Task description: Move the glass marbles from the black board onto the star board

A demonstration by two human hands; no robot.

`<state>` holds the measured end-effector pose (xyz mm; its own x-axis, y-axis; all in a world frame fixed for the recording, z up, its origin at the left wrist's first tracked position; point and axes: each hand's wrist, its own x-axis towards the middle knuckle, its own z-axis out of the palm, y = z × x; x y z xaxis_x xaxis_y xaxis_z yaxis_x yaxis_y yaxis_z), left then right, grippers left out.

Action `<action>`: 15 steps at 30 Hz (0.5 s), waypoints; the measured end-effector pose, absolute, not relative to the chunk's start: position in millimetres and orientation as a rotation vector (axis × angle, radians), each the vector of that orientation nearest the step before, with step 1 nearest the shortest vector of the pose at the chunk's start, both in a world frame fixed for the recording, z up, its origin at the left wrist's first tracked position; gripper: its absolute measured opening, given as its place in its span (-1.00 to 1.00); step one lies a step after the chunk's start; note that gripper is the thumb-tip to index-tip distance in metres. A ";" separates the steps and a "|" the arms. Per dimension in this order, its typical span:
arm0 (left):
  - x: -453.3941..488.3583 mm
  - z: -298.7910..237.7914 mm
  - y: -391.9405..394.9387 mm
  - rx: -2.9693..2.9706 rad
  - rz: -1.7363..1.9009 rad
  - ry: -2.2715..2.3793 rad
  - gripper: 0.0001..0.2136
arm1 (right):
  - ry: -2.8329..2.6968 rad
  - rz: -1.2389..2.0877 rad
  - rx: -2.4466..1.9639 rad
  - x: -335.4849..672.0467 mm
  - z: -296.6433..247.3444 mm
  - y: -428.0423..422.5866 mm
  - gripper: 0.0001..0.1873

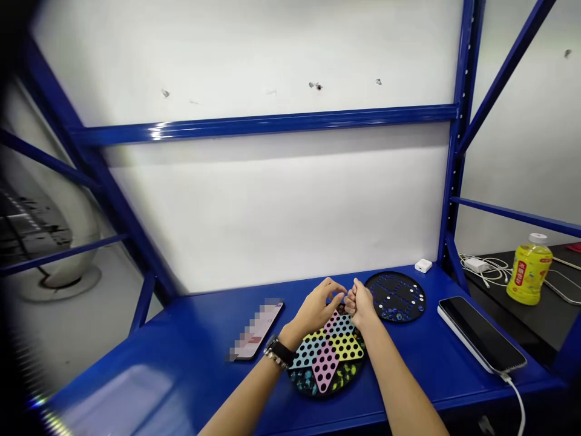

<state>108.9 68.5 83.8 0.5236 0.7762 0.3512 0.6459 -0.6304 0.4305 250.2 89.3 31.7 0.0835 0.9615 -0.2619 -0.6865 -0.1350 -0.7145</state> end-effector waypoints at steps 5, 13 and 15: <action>90.9 57.6 82.4 2.445 0.607 1.333 -0.72 | -1.103 0.641 -1.441 310.8 26.4 99.8 -0.47; 119.6 34.2 78.1 2.678 0.419 1.717 -0.70 | -1.400 0.299 -1.859 343.1 10.5 92.7 -0.50; 131.7 33.5 70.5 2.757 0.417 1.806 -0.68 | -1.379 0.329 -1.860 341.0 14.3 92.4 -0.50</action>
<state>131.7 70.5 33.5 0.3826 0.8724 0.3041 0.9175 -0.3975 -0.0140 341.0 92.4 14.3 0.3774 0.8958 0.2346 0.6931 -0.1053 -0.7131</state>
